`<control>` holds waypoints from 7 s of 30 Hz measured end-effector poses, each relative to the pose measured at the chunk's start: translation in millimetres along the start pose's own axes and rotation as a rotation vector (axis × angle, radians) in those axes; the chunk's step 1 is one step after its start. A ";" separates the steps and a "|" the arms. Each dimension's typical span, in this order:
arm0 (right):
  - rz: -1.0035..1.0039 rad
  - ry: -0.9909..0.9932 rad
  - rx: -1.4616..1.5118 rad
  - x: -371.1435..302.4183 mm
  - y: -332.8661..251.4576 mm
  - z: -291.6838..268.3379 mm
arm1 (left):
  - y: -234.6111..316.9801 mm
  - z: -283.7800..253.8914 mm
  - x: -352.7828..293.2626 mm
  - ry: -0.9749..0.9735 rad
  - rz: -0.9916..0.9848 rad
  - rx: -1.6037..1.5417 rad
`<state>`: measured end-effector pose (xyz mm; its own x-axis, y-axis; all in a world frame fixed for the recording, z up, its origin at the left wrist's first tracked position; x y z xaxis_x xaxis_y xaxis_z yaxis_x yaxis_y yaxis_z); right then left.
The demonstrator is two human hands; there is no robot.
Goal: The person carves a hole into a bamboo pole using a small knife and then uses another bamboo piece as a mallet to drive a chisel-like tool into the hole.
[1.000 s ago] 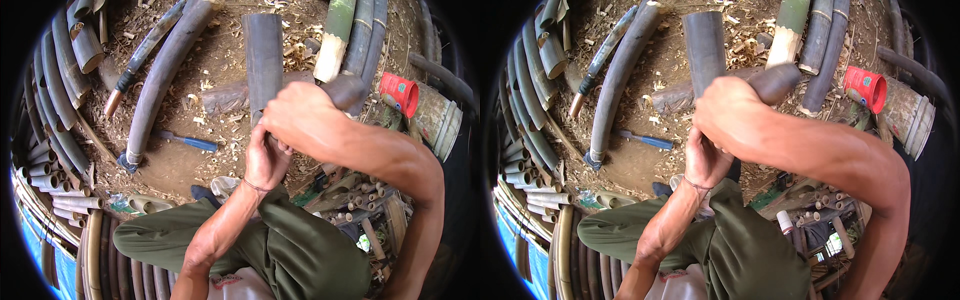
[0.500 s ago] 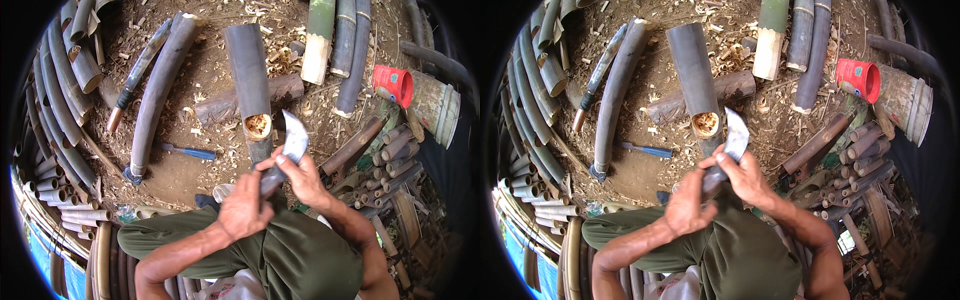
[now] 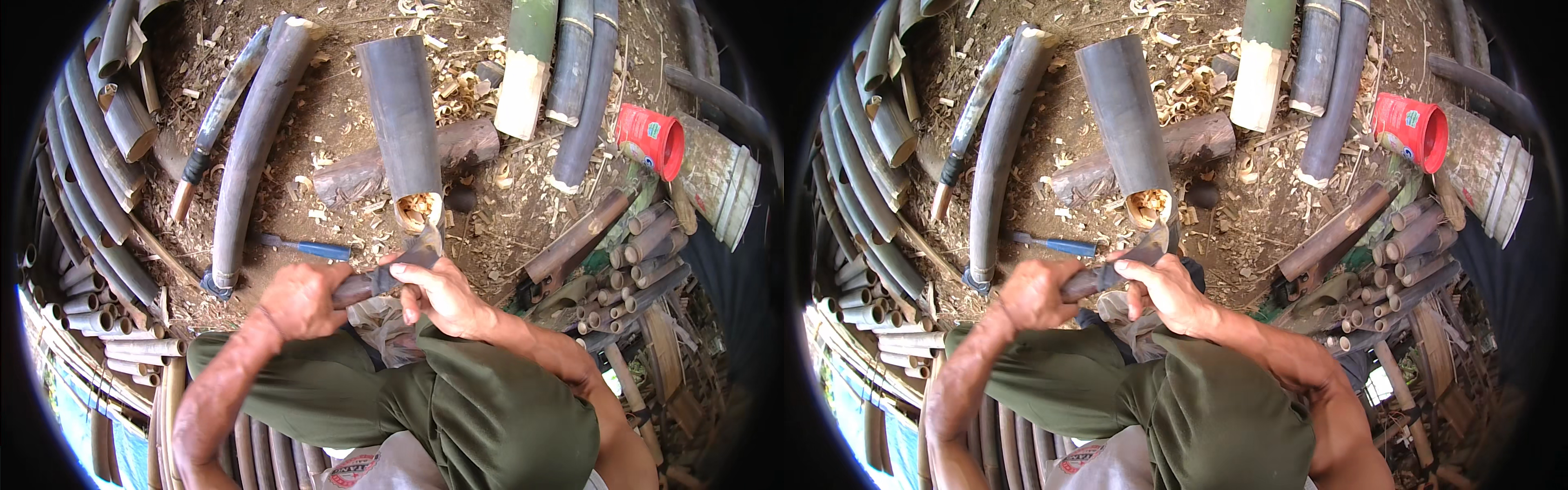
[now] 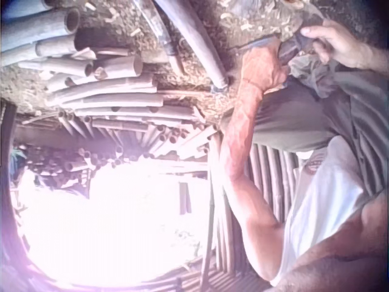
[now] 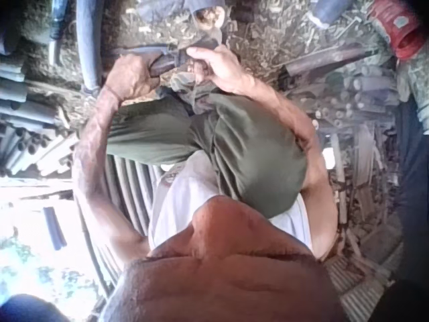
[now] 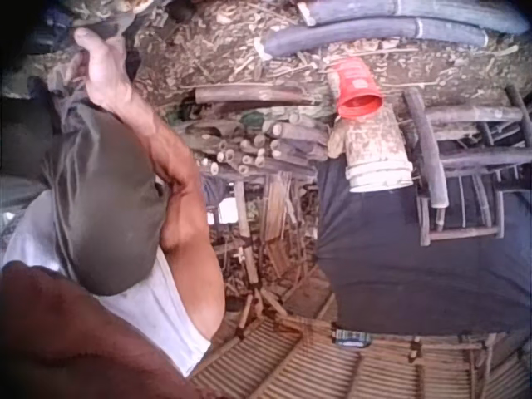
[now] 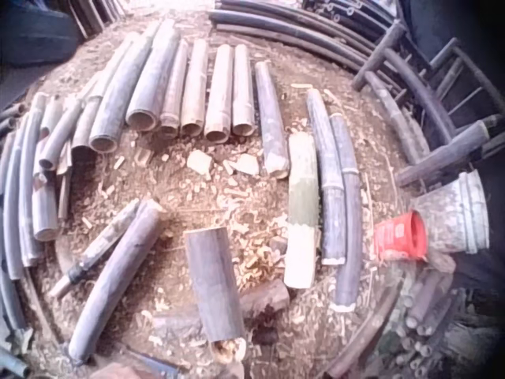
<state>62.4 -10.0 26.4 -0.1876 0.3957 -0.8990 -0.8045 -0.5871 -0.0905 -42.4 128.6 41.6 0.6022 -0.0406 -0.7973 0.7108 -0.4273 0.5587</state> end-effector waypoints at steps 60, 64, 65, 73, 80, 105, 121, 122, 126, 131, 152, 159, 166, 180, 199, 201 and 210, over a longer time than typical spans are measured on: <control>-0.021 -0.097 0.115 5.1 -2.0 3.1 | 10.8 -13.7 10.1 -0.076 0.023 0.061; -0.186 0.091 -0.344 -2.0 -11.3 -17.2 | 13.3 51.3 15.6 -0.004 -0.088 -0.283; -0.255 0.125 -0.491 -4.6 -12.2 -21.4 | 16.4 70.4 16.8 0.065 -0.119 -0.385; -0.453 -0.044 -0.319 -29.6 -38.2 -4.2 | 57.5 9.7 -8.9 0.512 0.140 -0.077; -0.104 -0.157 0.060 7.6 2.3 -4.4 | 24.6 -5.8 1.1 -0.005 -0.046 0.092; -0.372 -0.030 -0.382 30.9 -15.2 24.4 | -12.1 25.4 18.3 0.375 -0.285 -0.065; -0.281 -0.563 1.018 15.8 -43.1 23.5 | 146.0 -116.3 68.7 0.155 -0.022 0.978; -0.308 -0.532 0.972 15.4 -43.1 18.0 | 134.7 -108.4 64.3 0.131 -0.024 0.905; -0.155 -0.304 0.425 -1.5 -6.8 6.8 | 83.1 -35.2 17.7 -0.202 -0.243 0.498; -0.625 -0.034 -0.215 -45.3 -33.1 -32.8 | 75.4 33.3 -16.3 -0.272 -0.018 -0.574; -0.969 0.971 -1.245 25.2 -254.4 -122.9 | -6.5 -43.6 -38.2 0.994 0.147 -1.030; -0.906 0.251 -0.426 -24.6 -259.8 -91.6 | -13.8 -29.0 -36.5 1.112 0.382 -1.906; -1.330 -0.250 -0.301 -183.1 -161.0 -60.9 | 6.5 10.2 -9.2 1.155 0.404 -2.080; -1.206 -0.038 -0.997 -290.8 -151.6 54.8 | 28.3 24.2 18.1 1.285 0.508 -2.140; -1.620 -0.071 -2.301 -239.9 -116.7 139.7 | 69.2 21.0 33.2 1.594 0.008 -0.210; -1.273 0.166 -2.681 -222.1 -116.6 130.9 | 58.3 15.1 43.6 1.449 0.128 -0.654; -1.302 0.111 -2.378 -195.2 -112.8 116.6 | 56.0 7.3 41.8 1.428 0.146 -0.607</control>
<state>124.1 61.3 262.0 -0.3326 0.9327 -0.1396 0.9308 0.3010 -0.2073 19.9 96.3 37.9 0.2595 0.9641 -0.0561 0.4398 -0.0663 0.8956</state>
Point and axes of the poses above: each hand's wrist, its own x-axis towards the middle knuckle, its own z-axis out of the palm, y = z × x, the point moved 7 cm from there along x, towards the middle knuckle, and after that the axes turned 6 degrees about -z, right-handed, at the moved point
